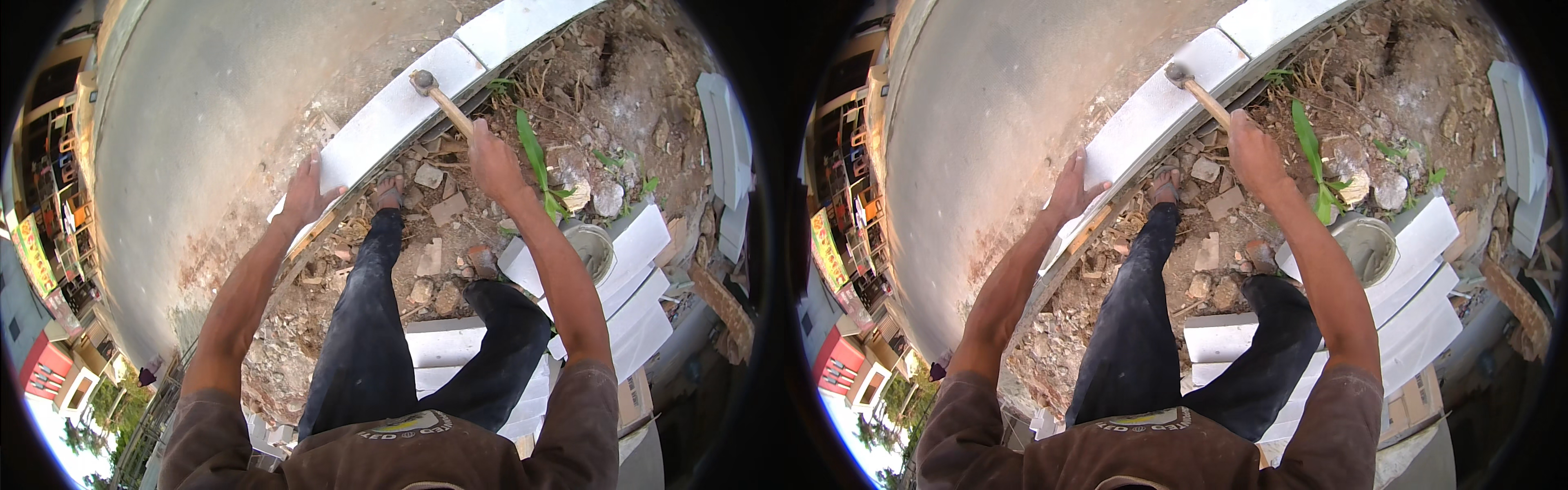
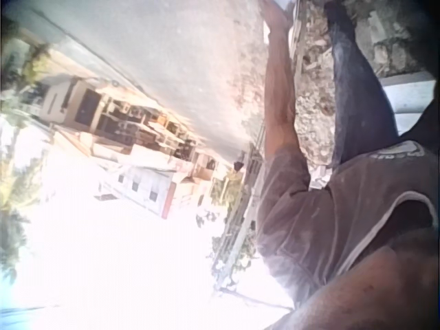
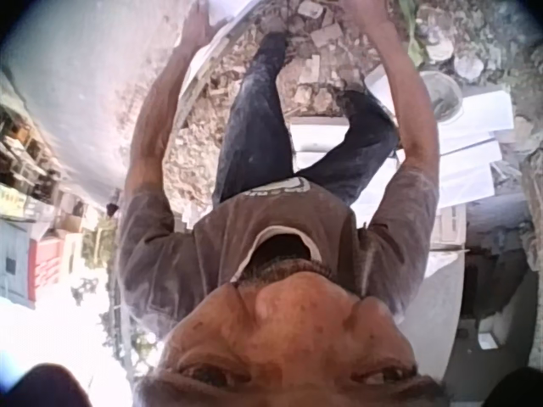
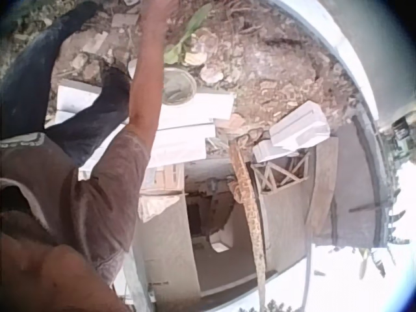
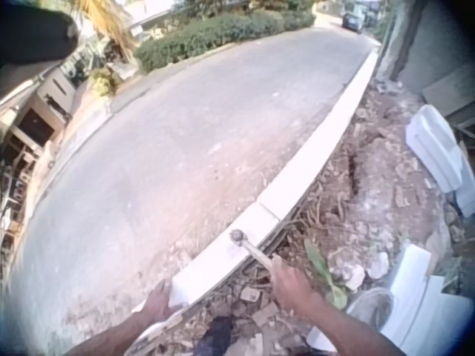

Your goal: The person measures and cuts white styrofoam siding pieces using a tape measure and a hand saw. They apply adhesive from a bucket to the back of the cut pieces and install them onto a curved exterior wall, tapping them into place with a hammer.

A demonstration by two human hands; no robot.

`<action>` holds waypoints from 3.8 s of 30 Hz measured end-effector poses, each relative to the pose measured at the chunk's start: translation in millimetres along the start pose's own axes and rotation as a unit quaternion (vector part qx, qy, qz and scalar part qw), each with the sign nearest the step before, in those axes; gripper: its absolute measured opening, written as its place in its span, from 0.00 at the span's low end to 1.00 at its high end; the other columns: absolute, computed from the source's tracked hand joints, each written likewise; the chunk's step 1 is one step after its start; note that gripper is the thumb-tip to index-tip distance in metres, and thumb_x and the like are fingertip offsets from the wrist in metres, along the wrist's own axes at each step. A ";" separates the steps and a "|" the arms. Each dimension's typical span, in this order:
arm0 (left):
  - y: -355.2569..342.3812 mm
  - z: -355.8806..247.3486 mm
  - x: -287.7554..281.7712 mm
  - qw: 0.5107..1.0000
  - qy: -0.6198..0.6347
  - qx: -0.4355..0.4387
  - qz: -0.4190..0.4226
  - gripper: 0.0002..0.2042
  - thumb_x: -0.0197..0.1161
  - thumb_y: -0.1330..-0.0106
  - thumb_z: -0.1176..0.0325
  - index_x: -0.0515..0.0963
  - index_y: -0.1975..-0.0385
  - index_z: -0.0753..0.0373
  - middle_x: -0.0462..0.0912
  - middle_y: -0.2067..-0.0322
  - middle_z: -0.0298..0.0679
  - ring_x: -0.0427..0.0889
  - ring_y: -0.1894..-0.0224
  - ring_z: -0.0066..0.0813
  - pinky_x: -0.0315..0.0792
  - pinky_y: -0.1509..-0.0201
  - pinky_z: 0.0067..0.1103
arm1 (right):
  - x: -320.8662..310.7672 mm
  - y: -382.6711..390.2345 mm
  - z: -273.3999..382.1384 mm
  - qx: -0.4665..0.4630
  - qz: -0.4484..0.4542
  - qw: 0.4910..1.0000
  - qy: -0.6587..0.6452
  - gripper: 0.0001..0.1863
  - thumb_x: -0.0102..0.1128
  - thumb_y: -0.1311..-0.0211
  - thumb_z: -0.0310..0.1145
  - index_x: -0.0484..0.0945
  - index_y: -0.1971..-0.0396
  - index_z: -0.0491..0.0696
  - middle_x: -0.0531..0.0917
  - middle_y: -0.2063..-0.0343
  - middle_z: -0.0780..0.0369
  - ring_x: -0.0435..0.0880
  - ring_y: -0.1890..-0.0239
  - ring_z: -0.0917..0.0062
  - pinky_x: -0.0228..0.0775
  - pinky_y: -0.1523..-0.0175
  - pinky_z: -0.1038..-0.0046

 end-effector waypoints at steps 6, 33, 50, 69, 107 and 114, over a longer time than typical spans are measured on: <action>40.4 4.8 -4.1 0.995 -0.019 -0.088 0.030 0.64 0.75 0.47 0.38 0.37 0.20 0.57 0.43 0.21 0.50 0.45 0.20 0.54 0.47 0.23 0.62 | 2.1 6.0 -4.0 0.003 0.001 1.000 0.022 0.07 0.49 0.27 0.28 0.63 0.59 0.42 0.83 0.70 0.42 0.84 0.65 0.40 0.78 0.62 0.43; 70.8 22.7 45.6 0.980 -0.079 -0.163 -0.078 0.51 0.66 0.40 0.77 0.40 0.20 0.51 0.45 0.24 0.59 0.44 0.22 0.66 0.47 0.27 0.68 | 49.2 34.3 10.0 -0.065 0.072 0.995 -0.014 0.15 0.57 0.28 0.31 0.69 0.48 0.41 0.82 0.72 0.44 0.85 0.67 0.44 0.77 0.64 0.52; 70.8 24.2 50.7 0.975 -0.103 -0.184 -0.068 0.54 0.68 0.42 0.79 0.37 0.20 0.55 0.42 0.24 0.57 0.43 0.22 0.63 0.47 0.25 0.66 | 39.6 27.2 17.4 0.003 0.061 0.995 -0.082 0.10 0.55 0.29 0.29 0.64 0.59 0.40 0.82 0.75 0.41 0.84 0.70 0.40 0.75 0.65 0.45; 68.0 15.2 46.0 0.980 -0.053 -0.176 -0.075 0.52 0.71 0.35 0.54 0.39 0.20 0.56 0.44 0.25 0.60 0.42 0.22 0.68 0.45 0.27 0.67 | 1.3 -27.1 1.2 0.054 -0.056 0.995 -0.070 0.17 0.54 0.23 0.40 0.67 0.63 0.39 0.82 0.76 0.41 0.83 0.70 0.39 0.74 0.66 0.45; 65.0 0.7 45.7 0.917 0.092 -0.214 -0.323 0.30 0.51 0.29 0.66 0.62 0.27 0.70 0.57 0.25 0.53 0.48 0.20 0.53 0.47 0.24 0.61 | 284.9 -13.5 524.0 -0.535 0.387 0.663 0.353 0.27 0.59 0.29 0.35 0.73 0.32 0.49 0.86 0.57 0.45 0.86 0.51 0.50 0.76 0.43 0.52; 70.1 1.6 51.5 0.906 0.100 -0.238 -0.337 0.30 0.53 0.30 0.66 0.65 0.28 0.66 0.59 0.24 0.47 0.48 0.20 0.50 0.44 0.22 0.60 | 337.0 70.5 604.6 -0.566 0.421 0.696 0.133 0.24 0.53 0.27 0.33 0.72 0.33 0.45 0.86 0.64 0.42 0.87 0.58 0.47 0.77 0.49 0.51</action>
Point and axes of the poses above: each hand's wrist, its own y-axis away from the middle knuckle, its own x-axis out of the palm, z = x × y, the point moved 7 cm from there along -y, towards the middle knuckle
